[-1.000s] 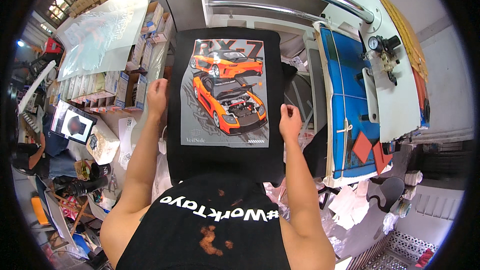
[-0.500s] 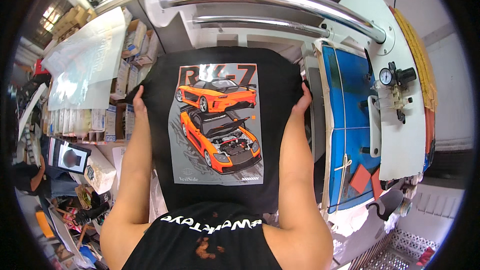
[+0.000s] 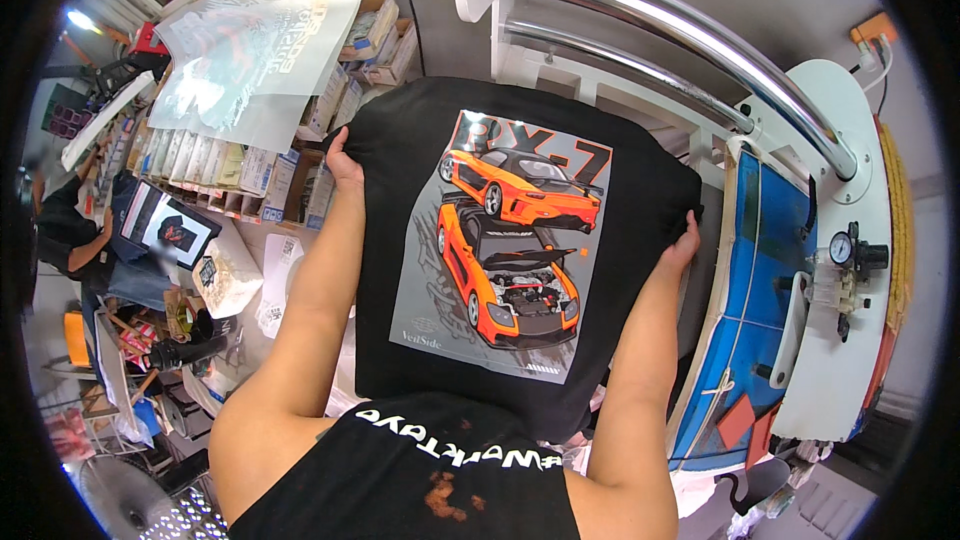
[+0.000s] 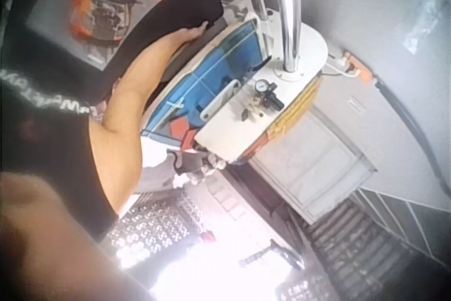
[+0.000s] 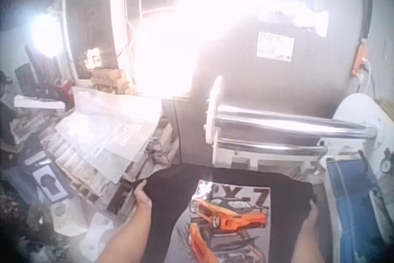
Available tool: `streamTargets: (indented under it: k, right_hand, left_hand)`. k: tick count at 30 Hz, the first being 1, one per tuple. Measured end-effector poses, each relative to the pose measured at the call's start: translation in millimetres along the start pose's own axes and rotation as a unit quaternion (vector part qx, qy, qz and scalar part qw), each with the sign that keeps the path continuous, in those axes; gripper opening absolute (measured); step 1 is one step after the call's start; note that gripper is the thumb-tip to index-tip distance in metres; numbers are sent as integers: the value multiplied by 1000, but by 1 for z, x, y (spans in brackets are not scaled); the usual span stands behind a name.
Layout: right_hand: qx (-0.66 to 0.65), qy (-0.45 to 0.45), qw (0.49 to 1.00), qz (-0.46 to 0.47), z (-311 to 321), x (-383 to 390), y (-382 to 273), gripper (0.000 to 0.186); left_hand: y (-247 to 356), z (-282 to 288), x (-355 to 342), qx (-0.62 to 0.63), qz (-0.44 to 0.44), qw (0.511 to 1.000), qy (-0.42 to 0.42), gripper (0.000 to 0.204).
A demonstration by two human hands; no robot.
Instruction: The person aligns a black t-shirt on a heat press, places a graphic transfer on the back, trims the transfer with scissors, and then applies a label to the front of a different shirt using the same heat press machine.
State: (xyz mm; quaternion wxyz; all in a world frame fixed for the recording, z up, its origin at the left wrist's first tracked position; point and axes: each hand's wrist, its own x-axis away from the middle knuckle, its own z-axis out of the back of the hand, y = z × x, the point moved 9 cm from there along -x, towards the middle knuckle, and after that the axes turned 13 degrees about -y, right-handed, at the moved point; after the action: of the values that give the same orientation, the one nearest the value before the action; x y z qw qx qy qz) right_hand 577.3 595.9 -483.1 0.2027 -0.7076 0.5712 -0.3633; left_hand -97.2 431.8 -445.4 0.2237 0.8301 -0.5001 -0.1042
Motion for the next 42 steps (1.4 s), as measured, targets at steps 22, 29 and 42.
streamTargets:
  k: [22, 29, 42]
  right_hand:
    - [769, -185, 571, 220, -199, 332, 58, 36]
    - [778, -174, 550, 250, -200, 340, 66, 36]
    - [772, -163, 547, 280, -192, 339, 63, 37]
  left_hand:
    - [18, -143, 241, -754, -142, 586, -260, 18]
    - [4, -136, 259, -770, -130, 569, -260, 29]
    - [-3, -134, 258, -768, -148, 566, -262, 29]
